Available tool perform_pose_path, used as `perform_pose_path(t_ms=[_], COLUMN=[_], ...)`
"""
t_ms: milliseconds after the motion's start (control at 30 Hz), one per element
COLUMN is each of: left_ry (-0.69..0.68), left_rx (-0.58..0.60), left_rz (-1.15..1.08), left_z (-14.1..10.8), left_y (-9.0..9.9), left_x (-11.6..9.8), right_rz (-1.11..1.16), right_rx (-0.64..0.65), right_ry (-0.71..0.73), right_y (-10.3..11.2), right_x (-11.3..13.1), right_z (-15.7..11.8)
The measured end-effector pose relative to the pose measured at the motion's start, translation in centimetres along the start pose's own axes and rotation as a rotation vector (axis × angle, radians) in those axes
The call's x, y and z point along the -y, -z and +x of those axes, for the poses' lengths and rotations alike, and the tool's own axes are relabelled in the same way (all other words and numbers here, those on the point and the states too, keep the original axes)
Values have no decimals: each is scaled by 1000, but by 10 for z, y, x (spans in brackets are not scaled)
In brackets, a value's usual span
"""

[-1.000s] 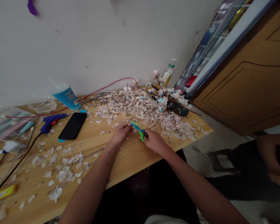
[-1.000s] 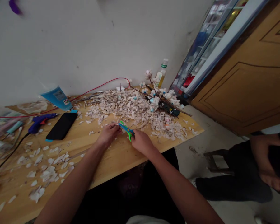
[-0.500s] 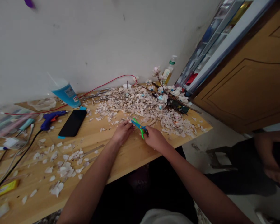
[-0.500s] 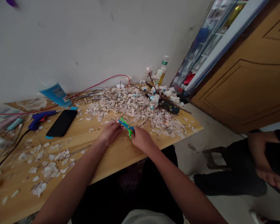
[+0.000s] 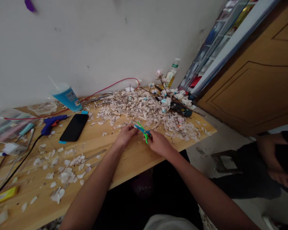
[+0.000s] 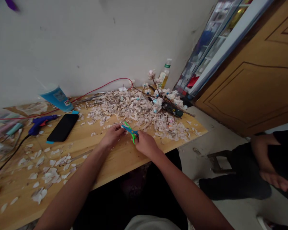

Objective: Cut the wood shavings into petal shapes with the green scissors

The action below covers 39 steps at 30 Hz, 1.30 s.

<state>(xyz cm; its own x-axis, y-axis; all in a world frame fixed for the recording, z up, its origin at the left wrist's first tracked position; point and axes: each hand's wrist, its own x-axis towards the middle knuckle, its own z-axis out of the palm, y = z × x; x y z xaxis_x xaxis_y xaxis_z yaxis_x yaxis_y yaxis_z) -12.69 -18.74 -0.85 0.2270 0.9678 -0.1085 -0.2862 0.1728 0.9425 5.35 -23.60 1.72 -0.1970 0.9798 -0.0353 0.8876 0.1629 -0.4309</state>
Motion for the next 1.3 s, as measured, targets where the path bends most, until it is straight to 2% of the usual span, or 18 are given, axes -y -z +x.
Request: perform_pose_path(t_ms=[167,267,433,533,700,1000,1133,1300], left_ry=[64,42,40,48,41,25,82,165], left_rx=[-40,-93,-249,-316,-396,-419,-403,-384], left_rz=[-177,-221,-255,-273,-298,-176,-147,-159], left_z=[-20,-42,-81,-96,-108,-121,-135,-155], left_y=[-24,-40,-57,-64,-72,-73,-72,-72], left_x=[-17,-23,-19,-12,0,13,20,27], right_rz=[91,196,184,168,214,227,269,210], right_rx=[-34,17,34,33,75,106,149,166], right_ry=[9,-6,-14,16,22,-4,3,7], right_y=[12,21,24,20,14,6,-1,-6], right_x=[3,6,13,14,16,13,11,6], right_z=[-21,-43,-70,-78,-90,-104,-117,-135])
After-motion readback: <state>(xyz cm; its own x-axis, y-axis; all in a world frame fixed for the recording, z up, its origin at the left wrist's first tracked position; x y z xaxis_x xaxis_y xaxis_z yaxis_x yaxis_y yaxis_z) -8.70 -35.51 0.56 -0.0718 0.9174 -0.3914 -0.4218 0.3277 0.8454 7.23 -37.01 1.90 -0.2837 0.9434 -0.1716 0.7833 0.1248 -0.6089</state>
